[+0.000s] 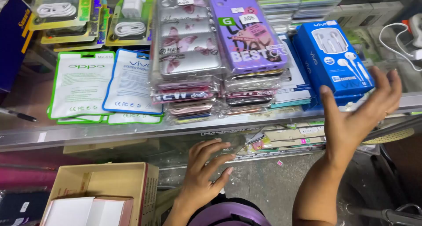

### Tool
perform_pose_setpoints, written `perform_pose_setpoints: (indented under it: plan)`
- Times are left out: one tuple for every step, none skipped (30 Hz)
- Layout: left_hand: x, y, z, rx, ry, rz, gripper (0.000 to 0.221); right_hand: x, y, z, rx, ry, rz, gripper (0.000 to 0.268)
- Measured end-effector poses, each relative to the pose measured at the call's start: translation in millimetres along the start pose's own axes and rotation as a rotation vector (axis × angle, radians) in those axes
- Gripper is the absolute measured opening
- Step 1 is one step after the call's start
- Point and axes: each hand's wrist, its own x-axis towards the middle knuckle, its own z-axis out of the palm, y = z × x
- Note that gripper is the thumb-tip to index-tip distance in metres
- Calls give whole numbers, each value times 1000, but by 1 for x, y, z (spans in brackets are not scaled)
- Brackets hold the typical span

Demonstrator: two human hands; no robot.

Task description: The recorder is picking various mobile phone accessories from the store shelves and placing them into a cardboard box, then marking a checklist.

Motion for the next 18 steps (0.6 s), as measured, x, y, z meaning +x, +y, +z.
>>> perform_pose_setpoints:
  plan:
    - [1,0,5,-5,-22,11,36,6,-3,2,-19,-27,60,62]
    - [2,-1,9,-10,-45,23,34,12,-6,4,-32,-55,120,77]
    - [3,-1,12,-6,-43,27,34,14,-3,7,-28,-51,119,77]
    - [5,-2,14,-3,-41,30,32,15,0,10,-49,-69,153,79]
    - [4,-1,17,-3,-41,28,29,15,2,12,-71,-94,189,81]
    - [4,-1,18,-1,-41,27,29,6,20,16,-68,-94,189,81]
    - [4,-1,19,-6,-38,17,27,-2,38,22,-35,-82,176,74]
    - [5,-2,20,-11,-35,8,25,-11,55,27,0,-70,163,68]
    - [5,-2,20,-6,-33,8,25,-14,60,29,5,-69,162,68]
    - [4,-2,21,-12,-40,-19,23,-18,65,30,29,12,122,64]
    - [3,-2,22,-19,-47,-51,22,-22,69,31,56,89,81,60]
    - [1,-2,22,-16,-46,-54,22,-21,64,28,59,86,81,60]
    - [1,-2,23,-15,-39,-63,21,-19,58,25,178,161,40,60]
    - [0,-2,23,-14,-32,-72,21,-17,53,22,296,236,-2,61]
    - [0,-1,22,-11,-29,-75,21,-18,43,18,301,232,-3,61]
    - [0,0,21,-41,-28,-107,21,-19,32,13,632,267,84,66]
    - [-1,2,20,-72,-28,-141,22,-21,22,9,963,294,177,72]
    - [-1,5,15,-69,-24,-148,22,-26,14,7,968,287,179,72]
